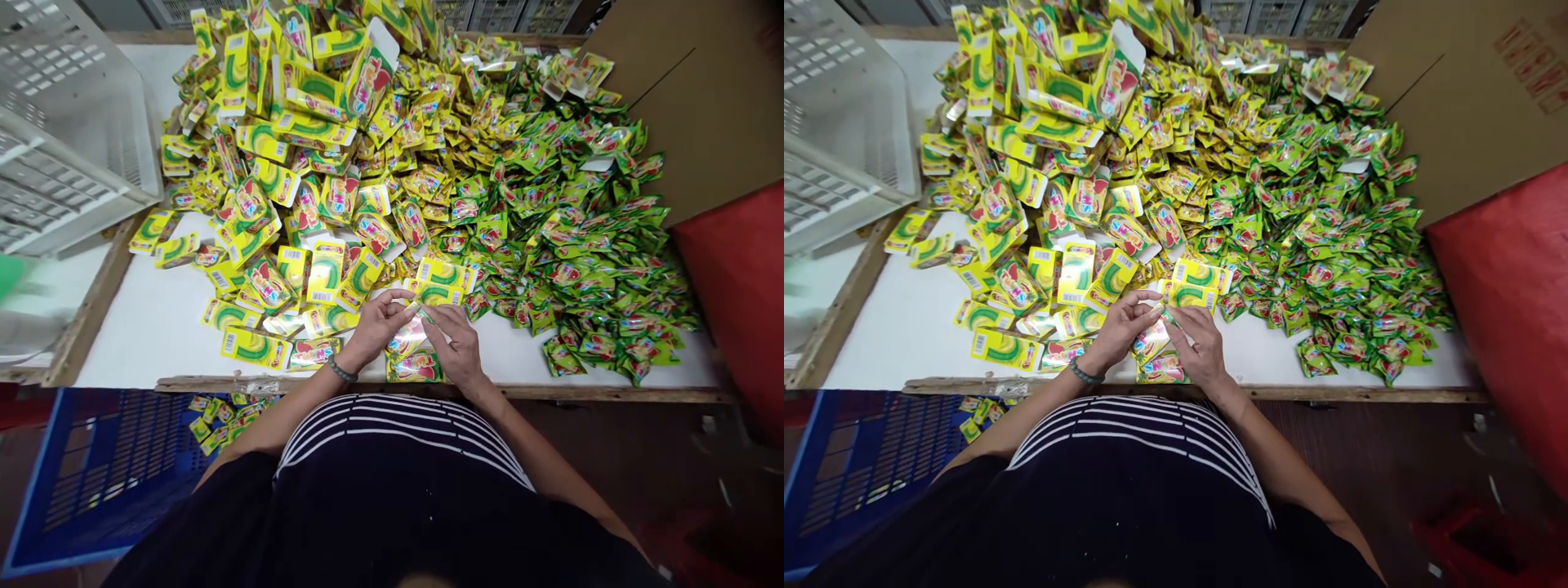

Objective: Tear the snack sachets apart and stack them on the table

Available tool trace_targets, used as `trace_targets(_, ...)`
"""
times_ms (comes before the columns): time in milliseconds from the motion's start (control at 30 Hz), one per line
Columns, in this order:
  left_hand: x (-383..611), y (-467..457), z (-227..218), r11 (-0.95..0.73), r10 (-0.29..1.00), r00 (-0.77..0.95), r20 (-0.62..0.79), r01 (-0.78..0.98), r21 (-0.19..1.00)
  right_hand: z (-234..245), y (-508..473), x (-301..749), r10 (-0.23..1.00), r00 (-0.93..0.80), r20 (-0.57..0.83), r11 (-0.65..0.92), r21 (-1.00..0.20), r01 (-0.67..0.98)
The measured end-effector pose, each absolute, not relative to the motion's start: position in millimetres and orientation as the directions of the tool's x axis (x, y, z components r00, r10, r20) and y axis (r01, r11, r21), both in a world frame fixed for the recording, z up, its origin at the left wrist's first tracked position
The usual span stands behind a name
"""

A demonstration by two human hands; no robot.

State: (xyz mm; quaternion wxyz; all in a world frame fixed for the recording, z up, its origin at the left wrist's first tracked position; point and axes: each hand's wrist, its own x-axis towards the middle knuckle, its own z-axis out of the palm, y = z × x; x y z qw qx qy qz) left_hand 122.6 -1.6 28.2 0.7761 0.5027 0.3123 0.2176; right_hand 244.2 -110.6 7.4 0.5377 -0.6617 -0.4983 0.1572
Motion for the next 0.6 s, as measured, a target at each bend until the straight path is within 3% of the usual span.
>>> trace_targets(167,117,0,38,0.366,0.584,0.753,-0.303,0.089,0.927,10,-114,243,0.852,0.333,0.404,0.149,-0.797,0.585)
trace_targets(267,110,-6,40,0.259,0.527,0.804,-0.275,0.156,0.953,9,-114,256,0.867,0.292,0.403,0.149,-0.769,0.622)
trace_targets(367,105,-13,42,0.012,0.358,0.912,-0.202,0.212,0.977,0,-109,277,0.841,0.389,0.377,-0.017,-0.700,0.714)
trace_targets(433,105,-14,43,-0.149,0.319,0.936,-0.147,0.203,0.968,-10,-103,291,0.842,0.409,0.351,-0.139,-0.592,0.794)
trace_targets(533,109,-9,38,-0.222,0.501,0.858,-0.111,0.252,0.942,-27,-96,304,0.868,0.387,0.310,-0.214,-0.470,0.856)
trace_targets(600,114,-4,30,-0.132,0.626,0.762,-0.168,0.315,0.940,-34,-93,302,0.847,0.413,0.334,-0.228,-0.474,0.850)
